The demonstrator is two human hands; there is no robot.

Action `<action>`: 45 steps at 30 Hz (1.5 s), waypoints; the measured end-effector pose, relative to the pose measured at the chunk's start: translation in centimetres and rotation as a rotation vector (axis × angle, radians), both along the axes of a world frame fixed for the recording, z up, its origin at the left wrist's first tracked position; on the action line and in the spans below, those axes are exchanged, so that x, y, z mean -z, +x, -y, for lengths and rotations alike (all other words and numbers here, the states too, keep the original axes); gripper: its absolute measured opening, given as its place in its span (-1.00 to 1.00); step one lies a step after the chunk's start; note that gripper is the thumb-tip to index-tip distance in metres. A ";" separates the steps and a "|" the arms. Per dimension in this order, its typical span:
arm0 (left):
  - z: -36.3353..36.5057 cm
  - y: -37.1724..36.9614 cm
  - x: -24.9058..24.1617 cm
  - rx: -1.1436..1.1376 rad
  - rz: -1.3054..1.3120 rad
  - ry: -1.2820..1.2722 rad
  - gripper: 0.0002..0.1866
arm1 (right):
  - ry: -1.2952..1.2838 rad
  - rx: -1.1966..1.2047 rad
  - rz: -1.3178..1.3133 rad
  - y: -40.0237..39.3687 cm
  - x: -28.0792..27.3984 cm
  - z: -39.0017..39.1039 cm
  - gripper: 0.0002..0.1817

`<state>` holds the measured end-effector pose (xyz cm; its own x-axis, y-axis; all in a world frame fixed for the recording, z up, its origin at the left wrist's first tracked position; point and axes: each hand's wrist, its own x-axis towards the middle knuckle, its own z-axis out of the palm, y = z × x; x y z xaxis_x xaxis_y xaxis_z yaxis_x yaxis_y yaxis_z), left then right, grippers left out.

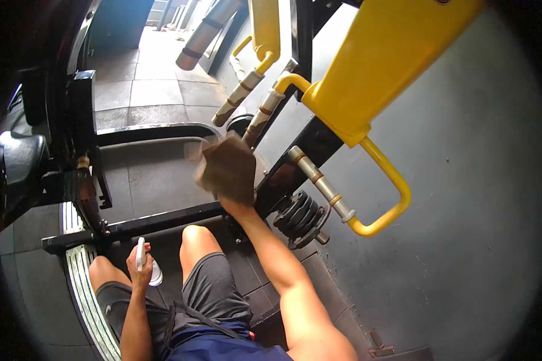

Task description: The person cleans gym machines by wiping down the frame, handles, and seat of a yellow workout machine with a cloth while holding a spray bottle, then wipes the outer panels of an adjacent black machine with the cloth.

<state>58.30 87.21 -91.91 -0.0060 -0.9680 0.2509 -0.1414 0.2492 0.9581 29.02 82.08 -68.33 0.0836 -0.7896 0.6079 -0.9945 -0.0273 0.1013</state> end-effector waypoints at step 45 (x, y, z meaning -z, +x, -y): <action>-3.9 -27.0 -33.5 1.011 -0.162 -0.501 -0.69 | 0.307 0.570 -0.152 -14.4 -24.5 -14.9 -0.56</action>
<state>31.32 91.12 -58.36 -0.6584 -0.3291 0.6769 0.4581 0.5384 0.7073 14.66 96.97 -43.88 -0.3319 -0.8709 0.3625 -0.8369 0.4491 0.3127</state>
